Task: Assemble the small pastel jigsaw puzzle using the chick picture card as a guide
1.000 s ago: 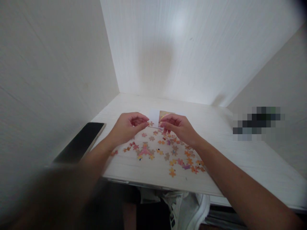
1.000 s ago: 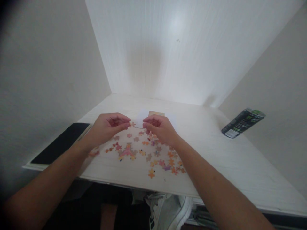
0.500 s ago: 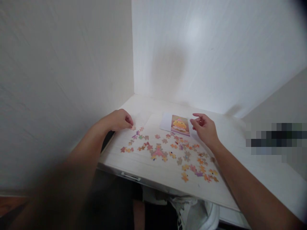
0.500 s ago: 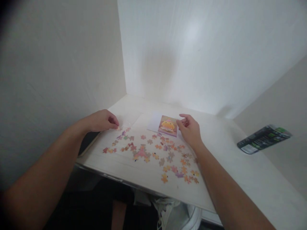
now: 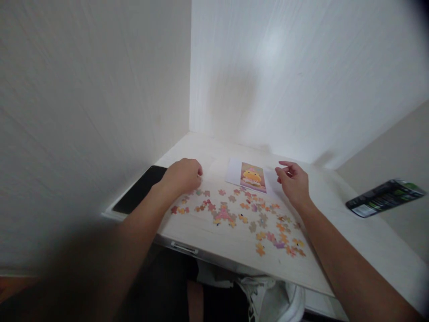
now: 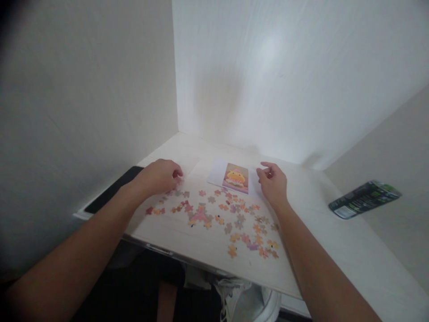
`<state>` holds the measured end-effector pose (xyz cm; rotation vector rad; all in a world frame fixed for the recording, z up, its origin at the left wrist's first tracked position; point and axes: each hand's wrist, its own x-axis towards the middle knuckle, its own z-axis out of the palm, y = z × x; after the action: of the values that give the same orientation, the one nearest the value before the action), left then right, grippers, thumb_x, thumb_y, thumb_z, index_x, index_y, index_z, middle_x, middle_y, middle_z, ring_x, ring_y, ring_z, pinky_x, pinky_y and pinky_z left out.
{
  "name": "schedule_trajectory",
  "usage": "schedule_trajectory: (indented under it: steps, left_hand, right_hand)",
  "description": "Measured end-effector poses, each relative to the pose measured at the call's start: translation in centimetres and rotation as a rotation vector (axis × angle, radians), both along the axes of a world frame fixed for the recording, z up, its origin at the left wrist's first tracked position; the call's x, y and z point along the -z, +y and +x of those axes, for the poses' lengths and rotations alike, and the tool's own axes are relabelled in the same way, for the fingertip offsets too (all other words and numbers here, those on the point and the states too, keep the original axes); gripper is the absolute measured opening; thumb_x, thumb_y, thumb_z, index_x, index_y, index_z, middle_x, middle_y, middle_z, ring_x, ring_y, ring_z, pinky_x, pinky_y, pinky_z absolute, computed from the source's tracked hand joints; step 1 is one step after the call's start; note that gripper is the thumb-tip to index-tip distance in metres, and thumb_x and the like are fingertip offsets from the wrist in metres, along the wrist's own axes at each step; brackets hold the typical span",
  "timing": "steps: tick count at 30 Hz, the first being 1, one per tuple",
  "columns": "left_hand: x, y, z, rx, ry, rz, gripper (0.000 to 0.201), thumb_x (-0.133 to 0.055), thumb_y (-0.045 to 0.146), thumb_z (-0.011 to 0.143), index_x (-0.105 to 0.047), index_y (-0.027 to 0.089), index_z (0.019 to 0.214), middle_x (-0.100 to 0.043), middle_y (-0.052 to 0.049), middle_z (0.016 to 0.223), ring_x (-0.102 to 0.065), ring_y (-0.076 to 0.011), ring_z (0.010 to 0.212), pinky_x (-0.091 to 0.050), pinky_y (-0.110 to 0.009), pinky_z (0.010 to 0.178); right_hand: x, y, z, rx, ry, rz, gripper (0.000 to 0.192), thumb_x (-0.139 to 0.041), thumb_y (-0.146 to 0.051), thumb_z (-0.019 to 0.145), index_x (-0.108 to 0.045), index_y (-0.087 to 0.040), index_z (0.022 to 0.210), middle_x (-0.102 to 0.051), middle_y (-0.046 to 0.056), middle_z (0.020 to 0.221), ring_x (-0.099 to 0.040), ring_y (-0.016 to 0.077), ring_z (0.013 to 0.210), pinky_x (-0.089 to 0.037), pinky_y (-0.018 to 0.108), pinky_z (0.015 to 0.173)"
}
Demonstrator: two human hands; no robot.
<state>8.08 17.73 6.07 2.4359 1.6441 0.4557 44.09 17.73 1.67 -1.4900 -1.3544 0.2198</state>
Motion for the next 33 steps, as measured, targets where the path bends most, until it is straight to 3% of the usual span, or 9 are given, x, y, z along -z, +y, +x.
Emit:
schedule_trajectory:
  steps: [4,7,12,21,33]
  left_hand:
    - [1.0,-1.6,3.8,0.167,-0.050,0.038,0.028,-0.065,0.041,0.077,-0.078,0.018,0.086,-0.072,-0.013,0.090,-0.065,-0.0278,0.083,-0.046,-0.037,0.077]
    - [1.8,-2.0,5.2,0.214,-0.063,0.041,0.025,-0.065,0.038,0.078,-0.078,0.017,0.080,-0.071,-0.014,0.087,-0.064,-0.0282,0.081,-0.046,-0.039,0.078]
    - [2.6,-1.6,5.1,0.266,-0.107,0.018,0.018,-0.063,0.030,0.078,-0.077,0.019,0.080,-0.070,-0.011,0.086,-0.063,-0.0250,0.080,-0.046,-0.037,0.078]
    - [2.2,-1.5,5.2,0.367,-0.247,-0.045,0.012,-0.063,0.018,0.077,-0.074,0.021,0.082,-0.072,-0.004,0.079,-0.063,-0.0185,0.072,-0.046,-0.029,0.071]
    - [2.9,-0.8,5.2,0.314,-0.744,-0.275,0.027,-0.066,0.017,0.076,-0.074,0.016,0.102,-0.076,-0.006,0.084,-0.068,-0.0163,0.074,-0.054,-0.031,0.074]
  right_hand:
    - [0.0,0.0,-0.1,-0.002,0.010,-0.009,0.038,-0.065,-0.042,0.078,-0.066,-0.018,0.109,-0.060,-0.001,0.068,-0.056,0.0138,0.054,-0.047,0.029,0.055]
    - [-0.2,-0.1,-0.2,-0.003,0.007,-0.012,0.037,-0.064,-0.040,0.079,-0.066,-0.019,0.109,-0.059,-0.002,0.066,-0.055,0.0134,0.053,-0.045,0.028,0.055]
    - [-0.4,-0.1,-0.5,-0.021,0.000,-0.014,0.037,-0.063,-0.040,0.079,-0.066,-0.018,0.108,-0.059,-0.003,0.064,-0.056,0.0137,0.052,-0.044,0.028,0.056]
    - [-0.4,-0.2,-0.6,-0.048,-0.010,-0.015,0.039,-0.063,-0.043,0.079,-0.065,-0.018,0.109,-0.059,-0.002,0.063,-0.055,0.0143,0.053,-0.043,0.028,0.055]
    - [-0.4,-0.2,-0.8,-0.074,-0.028,-0.018,0.040,-0.062,-0.045,0.080,-0.065,-0.017,0.109,-0.059,-0.002,0.060,-0.054,0.0148,0.052,-0.044,0.029,0.055]
